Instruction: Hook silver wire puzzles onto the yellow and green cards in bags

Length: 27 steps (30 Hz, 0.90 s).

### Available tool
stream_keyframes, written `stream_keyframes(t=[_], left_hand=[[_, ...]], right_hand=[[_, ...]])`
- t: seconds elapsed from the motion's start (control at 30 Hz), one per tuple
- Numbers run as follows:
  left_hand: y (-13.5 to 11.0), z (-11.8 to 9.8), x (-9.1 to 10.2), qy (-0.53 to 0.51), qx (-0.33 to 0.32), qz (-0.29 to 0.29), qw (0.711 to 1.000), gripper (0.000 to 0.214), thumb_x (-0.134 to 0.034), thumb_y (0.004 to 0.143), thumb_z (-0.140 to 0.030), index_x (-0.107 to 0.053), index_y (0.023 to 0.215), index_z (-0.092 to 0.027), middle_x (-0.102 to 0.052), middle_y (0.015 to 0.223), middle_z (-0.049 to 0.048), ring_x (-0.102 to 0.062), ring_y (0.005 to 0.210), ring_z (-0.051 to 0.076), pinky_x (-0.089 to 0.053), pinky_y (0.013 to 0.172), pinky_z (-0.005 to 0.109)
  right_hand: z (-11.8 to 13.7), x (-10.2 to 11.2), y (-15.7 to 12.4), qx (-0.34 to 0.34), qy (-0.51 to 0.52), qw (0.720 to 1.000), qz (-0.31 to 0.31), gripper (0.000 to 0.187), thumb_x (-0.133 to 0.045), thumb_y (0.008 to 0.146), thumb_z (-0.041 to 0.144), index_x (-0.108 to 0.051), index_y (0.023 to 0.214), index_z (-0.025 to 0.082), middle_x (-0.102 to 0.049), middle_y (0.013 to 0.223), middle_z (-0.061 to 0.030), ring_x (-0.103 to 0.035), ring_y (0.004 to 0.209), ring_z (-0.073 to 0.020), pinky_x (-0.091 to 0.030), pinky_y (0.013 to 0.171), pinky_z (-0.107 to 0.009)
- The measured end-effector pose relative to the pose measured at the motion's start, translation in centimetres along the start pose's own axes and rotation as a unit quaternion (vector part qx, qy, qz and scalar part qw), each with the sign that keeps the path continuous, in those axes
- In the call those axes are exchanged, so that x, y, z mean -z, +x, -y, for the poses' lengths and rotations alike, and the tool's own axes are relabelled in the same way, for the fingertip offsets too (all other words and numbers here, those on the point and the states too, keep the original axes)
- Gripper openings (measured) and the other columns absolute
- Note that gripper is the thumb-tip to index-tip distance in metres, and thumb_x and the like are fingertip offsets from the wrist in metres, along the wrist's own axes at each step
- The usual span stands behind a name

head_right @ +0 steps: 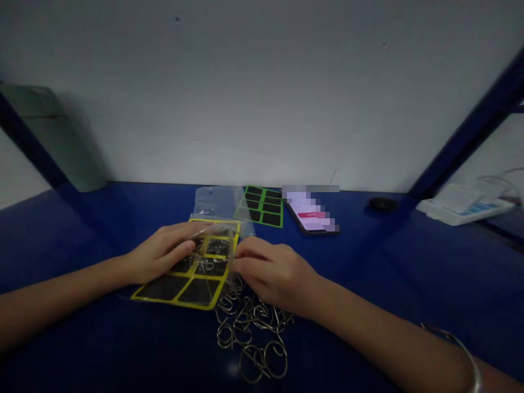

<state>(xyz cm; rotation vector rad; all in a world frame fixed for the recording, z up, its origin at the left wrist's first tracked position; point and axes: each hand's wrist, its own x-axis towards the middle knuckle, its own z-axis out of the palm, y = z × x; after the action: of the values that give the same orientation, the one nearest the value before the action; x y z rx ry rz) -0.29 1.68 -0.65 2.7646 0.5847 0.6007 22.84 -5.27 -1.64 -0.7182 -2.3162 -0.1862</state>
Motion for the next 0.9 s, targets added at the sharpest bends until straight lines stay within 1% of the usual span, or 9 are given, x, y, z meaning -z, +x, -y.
stream_keyframes(t=[0.17,0.3,0.37,0.43,0.53,0.67,0.73,0.77,0.9], left_hand=[[0.0,-0.1,0.1,-0.002,0.004,0.009,1.0,0.035,-0.029,0.09,-0.025,-0.039,0.122,-0.018,-0.047,0.124,0.0038,-0.043,0.113,0.015,-0.034,0.095,0.03],[0.1,0.0,0.0,0.002,-0.001,0.009,1.0,0.035,-0.029,0.09,-0.025,-0.039,0.122,-0.018,-0.047,0.124,0.0031,-0.043,0.113,0.014,-0.034,0.095,0.029],[0.1,0.0,0.0,0.008,0.001,0.006,1.0,0.035,-0.029,0.09,-0.025,-0.039,0.122,-0.018,-0.047,0.123,0.0032,-0.043,0.113,0.015,-0.034,0.095,0.029],[0.1,0.2,-0.1,0.016,0.009,-0.002,1.0,0.034,-0.029,0.09,-0.026,-0.04,0.121,-0.018,-0.048,0.123,0.0039,-0.044,0.112,0.015,-0.035,0.094,0.029],[-0.1,0.5,-0.2,0.035,0.024,-0.012,0.999,0.034,-0.029,0.09,-0.027,-0.041,0.12,-0.018,-0.049,0.121,0.0043,-0.046,0.11,0.015,-0.037,0.092,0.029],[-0.2,0.8,-0.4,0.055,0.036,-0.024,0.998,0.033,-0.029,0.09,-0.026,-0.042,0.119,-0.018,-0.051,0.119,0.0044,-0.047,0.108,0.015,-0.038,0.091,0.029],[-0.2,0.9,-0.4,0.061,0.036,-0.028,0.997,0.033,-0.029,0.09,-0.027,-0.043,0.118,-0.017,-0.052,0.118,0.0048,-0.048,0.107,0.015,-0.038,0.09,0.029],[-0.2,0.9,-0.4,0.063,0.037,-0.03,0.997,0.033,-0.028,0.09,-0.027,-0.044,0.117,-0.017,-0.052,0.118,0.005,-0.049,0.107,0.015,-0.038,0.09,0.029],[-0.2,0.9,-0.4,0.064,0.038,-0.029,0.997,0.034,-0.029,0.09,-0.027,-0.044,0.118,-0.017,-0.051,0.119,0.0052,-0.05,0.105,0.015,-0.04,0.088,0.028]], right_hand=[[-0.2,-0.1,-0.2,0.01,0.034,0.998,0.054,0.023,-0.044,0.079,0.005,-0.059,0.092,0.016,-0.063,0.094,-0.0042,-0.059,0.083,-0.0107,-0.051,0.065,-0.021],[-0.5,0.0,-0.3,0.026,0.036,0.997,0.056,0.022,-0.046,0.078,0.007,-0.058,0.095,0.015,-0.063,0.097,-0.0056,-0.059,0.088,-0.0114,-0.05,0.073,-0.023],[-0.7,0.2,-0.3,0.019,0.035,0.998,0.046,0.021,-0.046,0.078,0.008,-0.059,0.094,0.015,-0.064,0.096,-0.0058,-0.059,0.086,-0.0116,-0.05,0.072,-0.024],[-0.8,0.6,-0.3,-0.009,0.057,0.997,0.05,0.019,-0.048,0.078,0.011,-0.059,0.093,0.016,-0.065,0.092,-0.0048,-0.06,0.082,-0.0113,-0.05,0.07,-0.024],[-1.0,1.2,-0.3,-0.075,0.118,0.987,0.081,0.016,-0.055,0.076,0.023,-0.06,0.09,0.018,-0.064,0.084,-0.0031,-0.059,0.075,-0.0111,-0.049,0.065,-0.023],[-0.7,1.6,-0.5,-0.15,0.183,0.96,0.148,0.023,-0.062,0.069,0.034,-0.061,0.087,0.019,-0.062,0.078,-0.0007,-0.055,0.062,-0.0093,-0.045,0.052,-0.021],[-0.5,1.5,-0.5,-0.16,0.205,0.948,0.183,0.028,-0.064,0.068,0.034,-0.06,0.092,0.02,-0.062,0.078,-0.0003,-0.054,0.061,-0.0088,-0.044,0.051,-0.02],[-0.4,1.4,-0.5,-0.158,0.211,0.946,0.19,0.029,-0.064,0.068,0.033,-0.06,0.094,0.021,-0.061,0.08,-0.0003,-0.053,0.061,-0.0083,-0.043,0.052,-0.02],[-0.6,1.2,-0.6,-0.138,0.204,0.951,0.184,0.021,-0.057,0.074,0.02,-0.06,0.094,0.021,-0.062,0.086,-0.0004,-0.054,0.064,-0.0076,-0.044,0.057,-0.02]])
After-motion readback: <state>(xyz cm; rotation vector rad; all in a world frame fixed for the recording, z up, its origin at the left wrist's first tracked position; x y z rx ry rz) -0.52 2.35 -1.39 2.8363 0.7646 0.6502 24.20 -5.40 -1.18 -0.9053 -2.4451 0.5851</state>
